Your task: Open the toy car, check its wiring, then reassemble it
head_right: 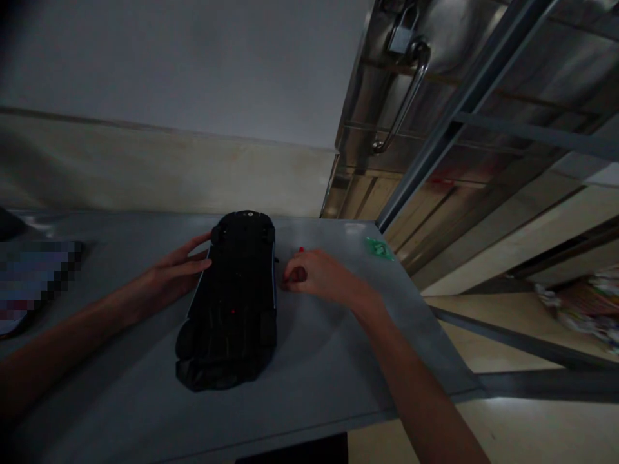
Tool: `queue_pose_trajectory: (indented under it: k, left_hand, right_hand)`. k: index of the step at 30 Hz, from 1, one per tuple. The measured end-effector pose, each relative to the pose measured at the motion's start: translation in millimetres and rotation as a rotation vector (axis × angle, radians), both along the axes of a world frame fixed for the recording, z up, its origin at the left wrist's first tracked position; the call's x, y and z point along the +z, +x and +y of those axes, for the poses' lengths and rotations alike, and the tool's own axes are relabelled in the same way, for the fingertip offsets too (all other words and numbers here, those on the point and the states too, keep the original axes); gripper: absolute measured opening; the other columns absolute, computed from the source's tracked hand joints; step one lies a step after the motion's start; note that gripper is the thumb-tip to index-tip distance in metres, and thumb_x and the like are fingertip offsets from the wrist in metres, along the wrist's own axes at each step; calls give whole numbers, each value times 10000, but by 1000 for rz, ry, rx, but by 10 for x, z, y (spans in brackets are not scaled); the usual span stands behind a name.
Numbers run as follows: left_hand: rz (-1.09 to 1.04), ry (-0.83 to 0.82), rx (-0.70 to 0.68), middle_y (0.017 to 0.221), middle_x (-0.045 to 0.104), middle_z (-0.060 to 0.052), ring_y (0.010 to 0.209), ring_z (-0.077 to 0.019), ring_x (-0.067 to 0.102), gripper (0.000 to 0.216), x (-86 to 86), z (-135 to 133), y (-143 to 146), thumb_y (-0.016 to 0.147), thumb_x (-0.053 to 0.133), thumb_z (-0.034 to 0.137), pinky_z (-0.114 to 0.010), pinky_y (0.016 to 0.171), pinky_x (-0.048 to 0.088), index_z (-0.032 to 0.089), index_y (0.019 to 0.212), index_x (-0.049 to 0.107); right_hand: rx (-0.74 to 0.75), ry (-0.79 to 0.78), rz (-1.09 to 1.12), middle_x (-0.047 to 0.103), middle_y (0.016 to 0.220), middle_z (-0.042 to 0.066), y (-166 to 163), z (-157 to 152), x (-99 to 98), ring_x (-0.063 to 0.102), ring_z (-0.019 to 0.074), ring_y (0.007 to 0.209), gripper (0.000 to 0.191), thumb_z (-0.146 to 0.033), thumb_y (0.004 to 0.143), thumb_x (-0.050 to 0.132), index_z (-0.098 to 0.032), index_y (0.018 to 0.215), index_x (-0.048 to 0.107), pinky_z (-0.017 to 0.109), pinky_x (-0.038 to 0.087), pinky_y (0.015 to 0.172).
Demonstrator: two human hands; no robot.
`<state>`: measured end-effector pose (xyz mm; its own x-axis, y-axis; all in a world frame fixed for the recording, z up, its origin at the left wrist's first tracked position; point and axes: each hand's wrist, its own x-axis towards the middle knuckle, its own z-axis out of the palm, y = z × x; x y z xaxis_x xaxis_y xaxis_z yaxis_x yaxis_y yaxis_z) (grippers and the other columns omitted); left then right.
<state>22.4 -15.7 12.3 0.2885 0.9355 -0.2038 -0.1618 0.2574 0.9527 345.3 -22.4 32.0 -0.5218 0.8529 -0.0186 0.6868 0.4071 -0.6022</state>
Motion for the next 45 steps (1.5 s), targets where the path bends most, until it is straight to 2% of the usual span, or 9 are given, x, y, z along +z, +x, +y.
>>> queue_pose_trajectory:
  k: [5,8,12,16,26,31,36,45]
  left_hand:
    - [3,-35,9,1447,811,-86,1505,-432,656,885,20,-3,-3,776,1024,354,-463,1150,596,312,1580,657]
    - [-5,-35,-1,1431,815,-63,1515,-415,649,856,25,-1,-8,790,1019,359,-433,1146,587,326,1568,661]
    - [1,-33,6,1407,816,-67,1468,-395,684,807,16,5,-6,794,1006,322,-449,1154,590,339,1536,688]
    - [-11,-28,0,1438,807,-78,1464,-379,690,801,5,3,1,823,985,326,-479,1200,571,342,1561,673]
    - [-5,-2,-35,1514,787,-98,1538,-380,646,852,-20,8,-16,854,970,374,-501,1303,498,358,1632,624]
    - [16,3,-35,1578,750,-110,1571,-390,611,878,12,-11,-5,857,962,370,-504,1324,475,339,1655,597]
    - [20,12,-27,1525,770,-130,1541,-411,631,886,20,-15,2,839,968,359,-528,1295,500,328,1649,611]
    - [42,39,-22,1490,778,-135,1476,-418,670,849,44,-31,7,841,969,382,-508,1202,569,320,1622,642]
  right_hand:
    - [40,12,-39,810,914,61,-16,12,-33,706,233,835,94,-236,917,763,-278,880,838,395,542,849]
    - [17,-1,29,790,894,60,-1,11,-12,690,230,816,103,-258,924,736,-272,857,812,395,532,824]
    - [-88,-73,296,771,904,56,13,6,87,677,229,838,221,-457,996,686,-277,925,793,381,555,805]
    - [-78,-167,458,781,997,56,-54,-1,119,685,217,915,335,-579,975,732,-246,968,774,365,560,859]
    - [-34,-193,465,780,1035,22,-159,13,-13,707,218,992,255,-521,1007,713,-273,1011,775,355,560,911]
    - [-25,-208,469,703,976,14,-169,-2,-13,625,186,890,249,-508,1018,693,-260,1023,713,329,510,829]
    - [-47,-278,490,594,872,-23,-227,-17,-28,527,155,757,195,-449,1005,689,-264,1004,627,304,445,724]
    - [-75,-370,580,545,788,-63,-272,-9,-79,516,130,696,163,-367,963,696,-254,978,579,286,441,692]
